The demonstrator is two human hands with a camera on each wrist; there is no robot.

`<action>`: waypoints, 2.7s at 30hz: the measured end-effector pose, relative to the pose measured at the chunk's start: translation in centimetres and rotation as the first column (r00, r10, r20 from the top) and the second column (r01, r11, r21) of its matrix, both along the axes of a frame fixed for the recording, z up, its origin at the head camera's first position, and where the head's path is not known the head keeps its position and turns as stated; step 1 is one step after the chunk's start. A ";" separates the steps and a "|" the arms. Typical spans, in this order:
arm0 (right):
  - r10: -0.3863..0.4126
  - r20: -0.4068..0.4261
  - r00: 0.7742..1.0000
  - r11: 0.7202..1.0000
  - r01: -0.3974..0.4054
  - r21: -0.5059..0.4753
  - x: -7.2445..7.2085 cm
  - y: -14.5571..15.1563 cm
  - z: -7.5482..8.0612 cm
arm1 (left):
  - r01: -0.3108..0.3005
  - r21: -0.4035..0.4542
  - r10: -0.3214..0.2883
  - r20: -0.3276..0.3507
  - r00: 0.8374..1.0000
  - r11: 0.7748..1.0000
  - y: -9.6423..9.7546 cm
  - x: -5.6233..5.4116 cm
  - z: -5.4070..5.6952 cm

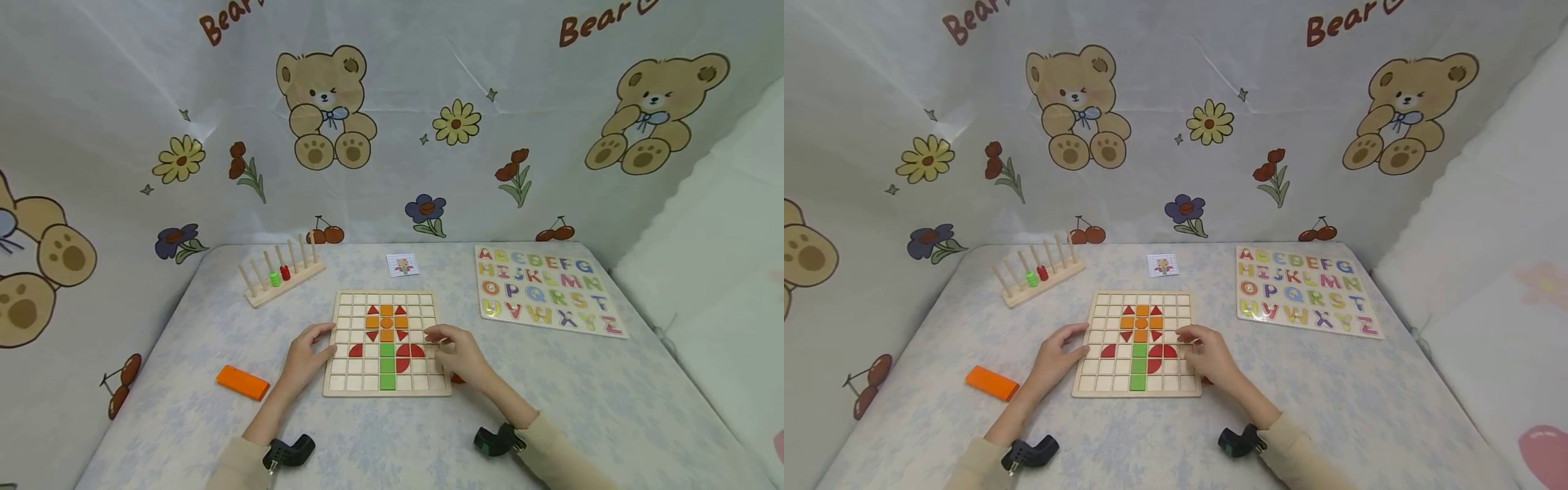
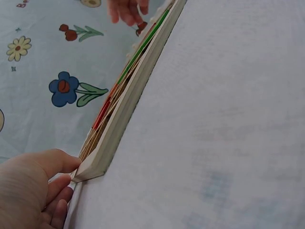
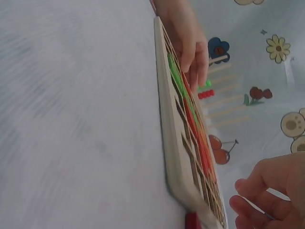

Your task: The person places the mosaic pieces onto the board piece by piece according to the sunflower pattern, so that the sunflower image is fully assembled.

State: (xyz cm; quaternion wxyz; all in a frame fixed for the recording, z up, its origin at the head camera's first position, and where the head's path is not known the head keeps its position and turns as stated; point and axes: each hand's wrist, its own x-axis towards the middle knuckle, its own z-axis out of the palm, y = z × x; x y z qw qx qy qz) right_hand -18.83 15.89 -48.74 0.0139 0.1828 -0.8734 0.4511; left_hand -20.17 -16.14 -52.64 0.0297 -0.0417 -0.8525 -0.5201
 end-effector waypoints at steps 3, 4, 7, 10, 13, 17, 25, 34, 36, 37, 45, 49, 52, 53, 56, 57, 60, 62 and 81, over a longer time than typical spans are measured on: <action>-0.065 0.006 0.998 0.997 0.065 0.038 0.6 2.0 -0.5 | 0.003 0.002 -0.003 0.000 1.000 1.000 0.0 0.0 0.1; -0.078 0.002 0.997 0.996 0.078 0.053 0.8 2.7 -0.7 | 0.004 0.003 -0.004 0.000 1.000 1.000 0.0 0.1 0.1; -0.108 0.015 0.994 0.991 0.106 0.077 1.5 4.3 -1.3 | 0.006 0.002 -0.006 0.000 1.000 1.000 0.1 0.1 0.2; -0.103 0.029 0.994 0.992 0.101 0.082 2.0 5.4 -1.7 | 0.003 0.005 -0.003 -0.001 1.000 1.000 0.0 0.1 0.2; -0.097 0.029 0.995 0.993 0.095 0.072 2.1 6.0 -2.0 | -0.001 0.010 0.001 -0.001 1.000 1.000 0.0 0.1 0.1; -0.099 0.004 0.995 0.993 0.099 0.066 1.8 6.3 -2.3 | -0.003 0.014 0.003 -0.002 1.000 1.000 -0.1 0.0 0.0; -0.153 -0.056 0.987 0.987 0.156 0.036 1.7 6.6 -2.8 | -0.001 0.014 0.001 -0.001 1.000 1.000 0.0 0.1 0.2; -0.186 -0.095 0.978 0.982 0.188 0.019 1.7 6.1 -2.9 | -0.001 0.006 0.001 0.000 1.000 1.000 0.1 0.3 0.6; -0.207 -0.110 0.972 0.977 0.210 0.023 1.7 5.9 -2.9 | -0.005 0.007 0.005 0.005 1.000 1.000 0.2 0.3 0.6; -0.221 -0.111 0.969 0.974 0.225 0.028 1.7 5.8 -3.0 | -0.007 0.007 0.007 0.008 1.000 1.000 0.2 0.3 0.6; -0.240 -0.091 0.967 0.967 0.246 0.062 1.8 5.3 -3.1 | -0.012 0.006 0.012 0.005 1.000 1.000 0.3 0.2 0.5; -0.247 -0.071 0.967 0.966 0.251 0.056 1.7 5.4 -3.1 | -0.012 0.010 0.012 0.003 1.000 1.000 0.2 0.4 0.6; -0.253 -0.049 0.966 0.965 0.255 0.065 1.5 5.3 -3.0 | -0.010 0.007 0.010 0.002 1.000 1.000 0.2 0.4 0.6; -0.251 -0.041 0.967 0.965 0.253 0.067 1.5 5.1 -2.9 | -0.009 0.010 0.009 0.002 1.000 1.000 0.2 0.4 0.7; -0.220 -0.020 0.975 0.975 0.220 0.039 1.2 4.2 -2.4 | -0.007 0.008 0.007 0.000 1.000 1.000 0.1 0.4 0.7; -0.195 -0.018 0.981 0.980 0.195 0.024 1.1 3.7 -2.1 | -0.007 0.008 0.007 0.000 1.000 1.000 0.1 0.4 0.7; -0.109 -0.005 0.994 0.993 0.109 -0.035 0.7 1.7 -1.4 | -0.009 0.012 0.009 0.003 1.000 1.000 0.0 0.4 0.7; -0.040 -0.013 0.999 0.998 0.039 -0.055 0.5 0.0 -0.9 | -0.010 0.016 0.010 0.008 1.000 1.000 0.0 0.4 0.6; 0.229 0.027 0.973 0.973 -0.230 0.001 -2.0 -9.7 -1.0 | -0.003 0.006 0.003 -0.017 1.000 1.000 0.2 0.3 0.6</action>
